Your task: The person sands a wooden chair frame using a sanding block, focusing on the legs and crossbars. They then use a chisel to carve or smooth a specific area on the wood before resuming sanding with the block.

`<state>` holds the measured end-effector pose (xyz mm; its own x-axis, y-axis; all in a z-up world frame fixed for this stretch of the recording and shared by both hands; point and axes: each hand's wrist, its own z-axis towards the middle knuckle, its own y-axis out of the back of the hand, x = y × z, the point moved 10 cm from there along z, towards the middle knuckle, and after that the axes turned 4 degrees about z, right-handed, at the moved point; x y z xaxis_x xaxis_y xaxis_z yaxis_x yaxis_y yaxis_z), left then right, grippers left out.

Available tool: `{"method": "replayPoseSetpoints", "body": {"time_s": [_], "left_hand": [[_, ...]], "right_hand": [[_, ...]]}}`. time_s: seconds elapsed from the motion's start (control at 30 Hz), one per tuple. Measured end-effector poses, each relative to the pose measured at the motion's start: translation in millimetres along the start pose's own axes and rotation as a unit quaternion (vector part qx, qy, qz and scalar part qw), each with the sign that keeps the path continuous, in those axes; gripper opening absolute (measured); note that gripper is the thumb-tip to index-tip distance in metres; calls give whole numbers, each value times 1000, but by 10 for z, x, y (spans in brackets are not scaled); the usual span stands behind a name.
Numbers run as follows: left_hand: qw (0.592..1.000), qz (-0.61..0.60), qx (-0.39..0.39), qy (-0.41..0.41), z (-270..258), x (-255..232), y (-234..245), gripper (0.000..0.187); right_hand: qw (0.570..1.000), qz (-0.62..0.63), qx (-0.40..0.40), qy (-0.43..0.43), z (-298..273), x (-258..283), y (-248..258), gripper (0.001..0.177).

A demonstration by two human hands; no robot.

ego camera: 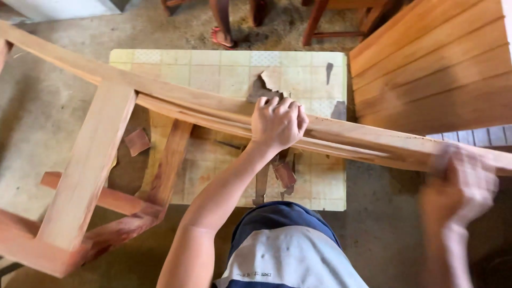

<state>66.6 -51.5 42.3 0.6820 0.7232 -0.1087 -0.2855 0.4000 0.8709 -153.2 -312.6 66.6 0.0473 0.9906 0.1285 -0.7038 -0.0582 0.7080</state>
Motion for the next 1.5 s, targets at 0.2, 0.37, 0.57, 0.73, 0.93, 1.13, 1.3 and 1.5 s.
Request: {"method": "replayPoseSetpoints", "body": {"time_s": [0.2, 0.37, 0.57, 0.73, 0.93, 1.13, 1.3, 1.5], "left_hand": [[985, 24, -167, -43, -100, 2, 239, 22], [1000, -18, -16, -14, -25, 36, 16, 46], [999, -24, 21, -14, -54, 78, -117, 44], [998, -16, -62, -24, -62, 52, 101, 37], [991, -49, -64, -108, 144, -853, 124, 33], [979, -25, 12, -201, 249, -1636, -106, 40], [978, -16, 14, -208, 364, -2070, -253, 38], [975, -26, 12, -219, 443, -2151, -212, 42]], "right_hand": [[990, 105, -6, 88, 428, 1458, -428, 66], [999, -32, 34, 8, -329, -393, 216, 61], [992, 81, 62, 79, 289, 1555, -686, 51], [989, -31, 143, -28, -17, -93, 44, 42], [993, -79, 81, -22, 111, 411, 116, 49], [979, -190, 26, -62, 57, -306, 529, 37], [990, -141, -4, -27, -87, -371, 458, 14], [970, -199, 97, -96, -195, -643, 304, 36]]}}
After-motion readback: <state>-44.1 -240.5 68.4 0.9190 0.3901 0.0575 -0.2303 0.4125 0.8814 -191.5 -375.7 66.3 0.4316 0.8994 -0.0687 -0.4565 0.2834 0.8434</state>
